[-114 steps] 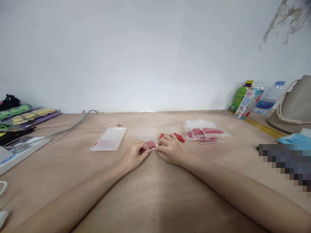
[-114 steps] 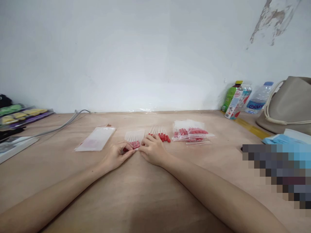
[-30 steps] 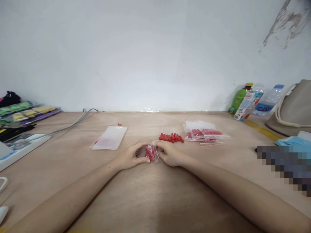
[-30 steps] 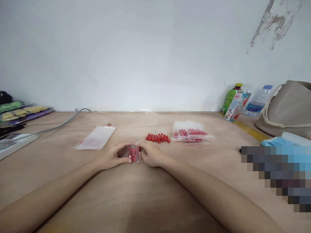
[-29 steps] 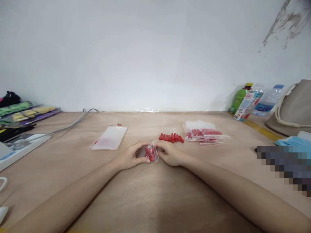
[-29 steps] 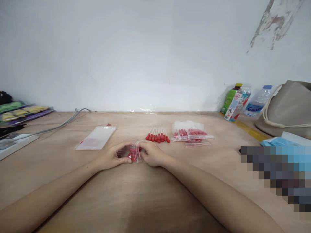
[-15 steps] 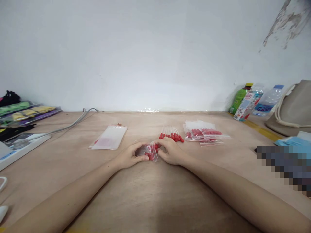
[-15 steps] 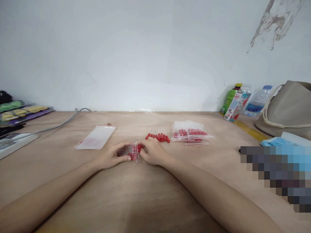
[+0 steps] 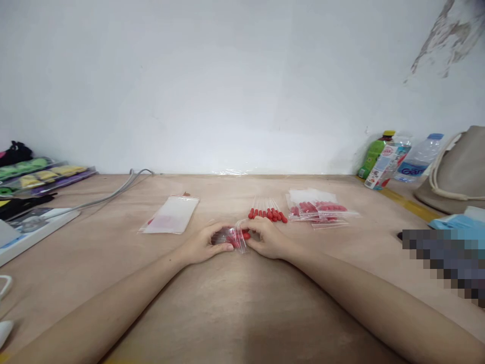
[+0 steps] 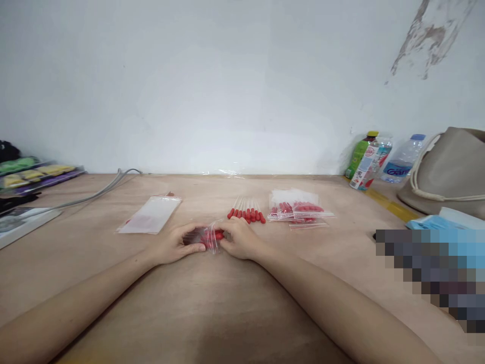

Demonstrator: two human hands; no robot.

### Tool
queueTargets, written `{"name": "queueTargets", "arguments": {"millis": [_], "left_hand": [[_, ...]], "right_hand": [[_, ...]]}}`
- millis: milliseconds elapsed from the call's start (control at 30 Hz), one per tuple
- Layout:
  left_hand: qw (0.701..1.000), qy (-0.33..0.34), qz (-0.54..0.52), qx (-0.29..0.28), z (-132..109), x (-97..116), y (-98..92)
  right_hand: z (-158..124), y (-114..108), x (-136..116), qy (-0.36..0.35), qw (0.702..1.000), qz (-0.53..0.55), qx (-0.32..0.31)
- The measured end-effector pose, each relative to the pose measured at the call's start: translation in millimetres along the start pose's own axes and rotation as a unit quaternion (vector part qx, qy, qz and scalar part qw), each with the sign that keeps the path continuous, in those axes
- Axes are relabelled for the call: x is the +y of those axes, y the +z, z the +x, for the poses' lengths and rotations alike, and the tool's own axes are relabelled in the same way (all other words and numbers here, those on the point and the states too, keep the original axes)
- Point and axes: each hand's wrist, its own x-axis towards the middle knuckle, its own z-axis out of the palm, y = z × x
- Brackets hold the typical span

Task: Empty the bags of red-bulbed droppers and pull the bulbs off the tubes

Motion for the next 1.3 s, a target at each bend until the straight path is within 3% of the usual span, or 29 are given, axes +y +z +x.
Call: {"name": "queueTargets", "arguments": {"millis": [200, 267, 367, 467, 633, 733, 833, 933, 1000, 1067, 1133, 1200, 1233, 1300], "left_hand": [[1.000, -0.028, 0.012, 0.005, -1.1, 0.5, 0.1], [0.999, -0.037, 0.019, 0.008, -1.3, 1.4, -0.2], [0.999, -0.033, 0.016, 0.008, -1.1, 2.5, -0.6], [0.999, -0.031, 0.009, 0.004, -0.9, 2.5, -0.7], [0.998, -0.059, 0.020, -0.003, -1.2, 3.0, -0.9], [0.996, -0.082, 0.041, 0.001, -1.4, 3.0, -0.9], [0.995, -0.082, 0.059, 0.007, -1.0, 2.8, -0.8], [0.994, -0.075, 0.073, 0.016, -0.5, 2.7, -0.3], [0.993, -0.082, 0.081, 0.024, -0.3, 2.7, 0.3], [0.992, -0.091, 0.084, 0.025, -0.3, 2.7, 0.8], [0.992, -0.095, 0.083, 0.024, -0.4, 2.9, 1.1], [0.992, -0.096, 0.081, 0.024, -0.5, 3.4, 1.2], [0.992, -0.096, 0.080, 0.024, -0.5, 3.6, 1.2], [0.992, -0.097, 0.079, 0.021, -0.5, 4.2, 1.3]], "right_hand": [[1.7, -7.5, -1.2, 0.047, 0.998, 0.027, 0.021], [1.2, -12.8, -1.9, 0.065, 0.997, 0.052, -0.002], [-0.2, -16.6, 0.5, 0.039, 0.991, 0.114, -0.055], [-1.4, -12.3, 7.5, 0.028, 0.985, 0.167, -0.045], [-0.4, -6.9, 17.9, 0.101, 0.962, 0.249, -0.044], [2.9, -18.8, 21.1, 0.131, 0.954, 0.266, -0.041], [7.0, -45.5, 24.1, 0.164, 0.947, 0.276, -0.029], [9.8, -79.7, 26.6, 0.217, 0.946, 0.241, 0.006], [10.7, -97.0, 28.6, 0.221, 0.950, 0.202, 0.092], [11.0, -102.6, 31.3, 0.191, 0.956, 0.127, 0.182], [11.0, -94.9, 34.8, 0.132, 0.961, -0.010, 0.242], [10.6, -77.7, 38.4, 0.066, 0.956, -0.164, 0.235], [10.1, -67.9, 40.0, 0.040, 0.953, -0.233, 0.190], [8.7, -49.9, 42.4, 0.018, 0.954, -0.264, 0.143]]}}
